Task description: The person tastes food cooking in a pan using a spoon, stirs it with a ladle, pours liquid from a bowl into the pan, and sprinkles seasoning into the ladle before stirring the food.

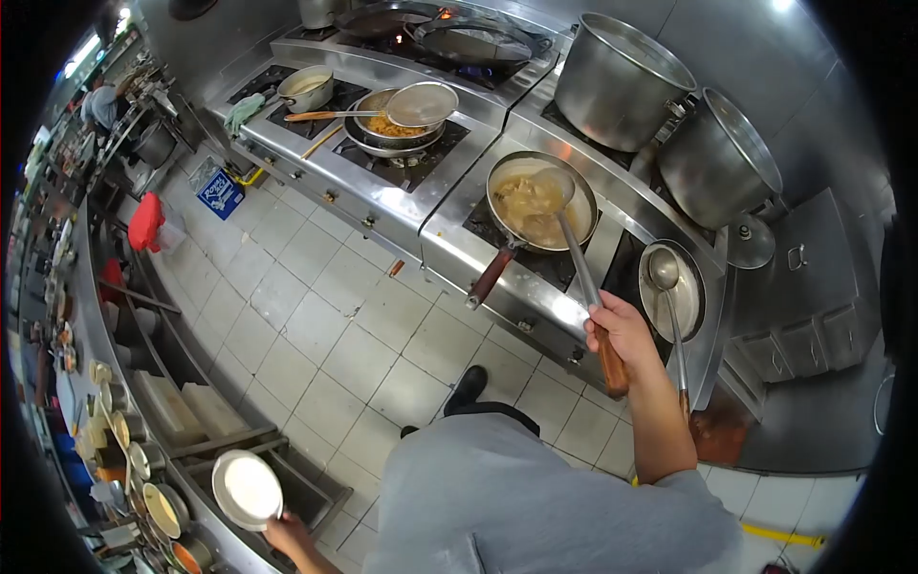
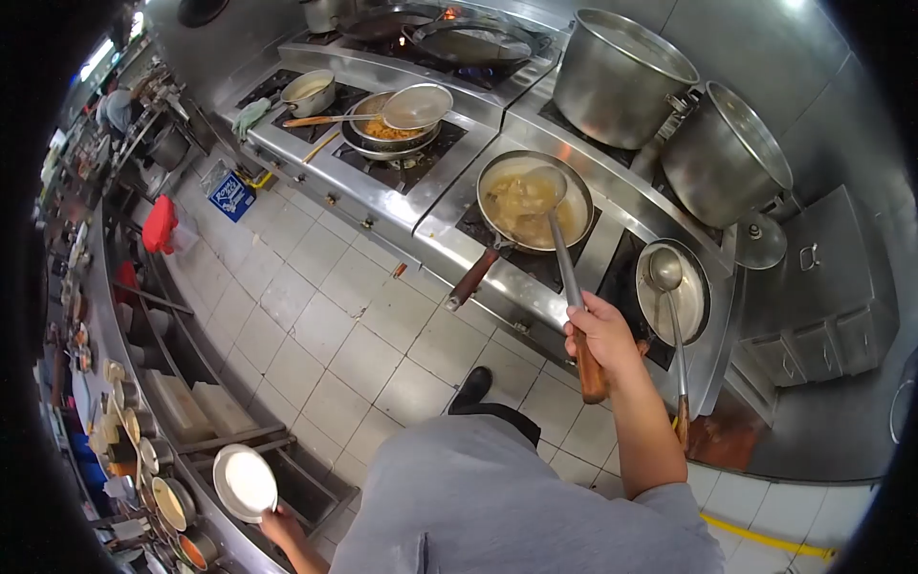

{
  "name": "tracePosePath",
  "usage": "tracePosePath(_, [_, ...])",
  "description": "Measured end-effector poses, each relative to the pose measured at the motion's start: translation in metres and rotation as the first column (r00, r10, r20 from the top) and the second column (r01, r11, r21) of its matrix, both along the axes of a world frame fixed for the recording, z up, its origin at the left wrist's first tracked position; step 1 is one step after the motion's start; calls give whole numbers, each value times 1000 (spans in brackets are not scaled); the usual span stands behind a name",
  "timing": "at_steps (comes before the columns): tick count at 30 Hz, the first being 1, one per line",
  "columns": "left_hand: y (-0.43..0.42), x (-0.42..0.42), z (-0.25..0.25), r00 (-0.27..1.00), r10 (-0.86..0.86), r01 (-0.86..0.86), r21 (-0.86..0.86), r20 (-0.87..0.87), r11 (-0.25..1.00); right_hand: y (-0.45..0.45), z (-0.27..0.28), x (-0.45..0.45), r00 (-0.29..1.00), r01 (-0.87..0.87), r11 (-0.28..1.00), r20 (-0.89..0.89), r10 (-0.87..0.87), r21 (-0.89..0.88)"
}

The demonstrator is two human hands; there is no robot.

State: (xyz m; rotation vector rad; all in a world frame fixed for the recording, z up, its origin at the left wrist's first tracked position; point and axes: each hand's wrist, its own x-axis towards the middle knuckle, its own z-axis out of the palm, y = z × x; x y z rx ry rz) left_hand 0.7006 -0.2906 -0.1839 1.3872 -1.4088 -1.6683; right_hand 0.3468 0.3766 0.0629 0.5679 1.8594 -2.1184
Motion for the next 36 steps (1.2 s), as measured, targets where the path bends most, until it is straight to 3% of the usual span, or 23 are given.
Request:
tracePosePath(2, [-7,53,1,937,333,-298,259,-102,919,-9,-9,-2,999,32,996,-28,-30,80])
tracePosePath(3, [-8,72,0,897,437,-398,298,-73,868,-12,-13,-2,997,66,987,-56,-58,150])
tracePosePath(7, [-10,116,-14,833,548,-546,267,74,794,-27,-29,4,995,67,959,-84,-45,275])
tracePosePath(9, [-7,123,-22,826,553,-560,270,109,783,-34,-39,12,991,115,824,-123,-55,555])
tracePosePath(10, [-7,123,-25,827,549,-559,272,120,783,-31,-48,17,991,116,823,-125,-55,556])
tracePosePath(11, [-7,122,-27,828,546,-558,278,127,782,-30,-51,21,982,88,650,-175,71,755])
tracePosePath(13, [-5,116,-32,837,528,-546,289,144,786,-30,-53,28,962,92,428,-191,195,899])
tracePosePath(15, [-4,104,-37,853,500,-522,303,151,798,-50,-21,25,989,-138,705,57,137,695])
tracePosePath(19, [-6,82,-40,881,448,-473,322,153,820,-37,-57,-17,987,-147,722,51,154,676])
tracePosePath(21, [-7,72,-39,890,429,-456,328,156,828,-35,-77,-35,999,3,620,-26,28,785])
tracePosePath(24, [-13,63,-36,895,418,-447,323,160,834,-39,-72,-34,998,26,569,-49,25,822])
tracePosePath(28, [-22,58,-32,892,414,-450,305,179,839,-53,-51,-9,997,4,699,53,-59,716])
tracePosePath(30, [-29,54,-32,895,407,-445,297,182,845,-49,-38,-3,992,24,952,108,-60,305])
tracePosePath(32, [-41,45,-38,907,390,-421,299,161,856,-29,-34,-17,995,32,976,88,-52,215])
tracePosePath(34, [-51,25,-55,937,341,-346,344,77,873,-5,-50,-33,985,165,965,78,-152,-206])
tracePosePath(35, [-27,-18,-35,961,278,-260,382,8,887,1,-60,-38,992,125,992,37,-124,-31])
tracePosePath(36, [12,-67,-16,987,122,-155,377,108,913,11,-93,-41,995,79,986,-74,-69,149])
